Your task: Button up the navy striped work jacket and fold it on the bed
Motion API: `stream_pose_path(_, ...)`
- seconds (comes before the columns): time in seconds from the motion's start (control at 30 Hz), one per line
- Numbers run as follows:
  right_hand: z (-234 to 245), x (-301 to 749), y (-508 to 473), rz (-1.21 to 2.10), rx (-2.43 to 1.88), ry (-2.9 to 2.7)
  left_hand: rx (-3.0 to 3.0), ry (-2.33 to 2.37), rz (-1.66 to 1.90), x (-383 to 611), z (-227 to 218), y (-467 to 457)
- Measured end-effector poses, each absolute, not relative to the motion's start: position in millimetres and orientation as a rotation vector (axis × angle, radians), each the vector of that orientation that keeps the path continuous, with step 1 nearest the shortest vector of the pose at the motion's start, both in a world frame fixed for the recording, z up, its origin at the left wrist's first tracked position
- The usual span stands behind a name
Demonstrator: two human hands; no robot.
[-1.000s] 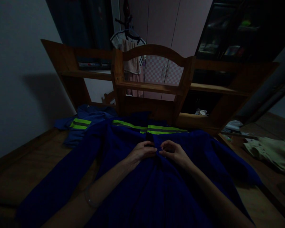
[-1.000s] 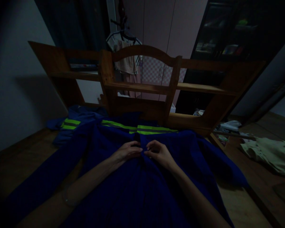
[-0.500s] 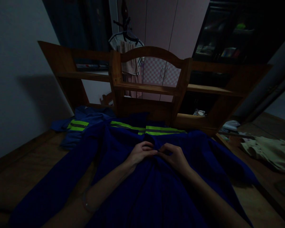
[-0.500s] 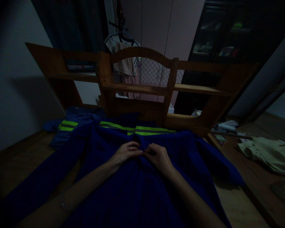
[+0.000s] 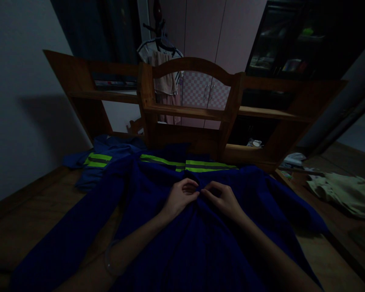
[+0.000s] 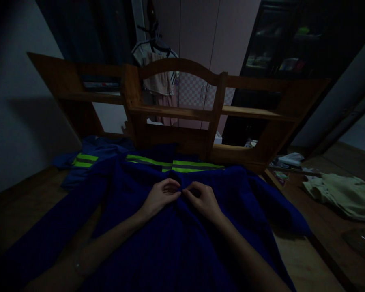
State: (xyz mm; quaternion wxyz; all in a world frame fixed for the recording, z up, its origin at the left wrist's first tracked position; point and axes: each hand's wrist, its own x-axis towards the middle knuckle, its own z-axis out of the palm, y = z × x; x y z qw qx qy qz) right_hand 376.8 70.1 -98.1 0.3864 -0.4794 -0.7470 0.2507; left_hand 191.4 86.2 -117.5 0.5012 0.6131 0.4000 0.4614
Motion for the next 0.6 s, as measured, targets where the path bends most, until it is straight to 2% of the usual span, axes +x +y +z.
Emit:
stream_pose_path(0.2, -108, 374, 76, 1.051, -1.146, -1.625, 1.844, 0.946, 1.160, 191, -109, 81)
stream_pose_path(0.37, -116, 371, 80, 1.184, -1.125, -1.473, 1.876, 0.940, 1.152, 189, -107, 83)
stream_pose_path(0.47, -114, 371, 79, 1.088, -1.183, -1.512, 1.811, 0.933, 1.148, 190, -113, 85)
stream_pose_path(0.6, -105, 372, 71, 0.671, -1.229, -1.761, 1.687, 0.929, 1.114, 190, -123, 88)
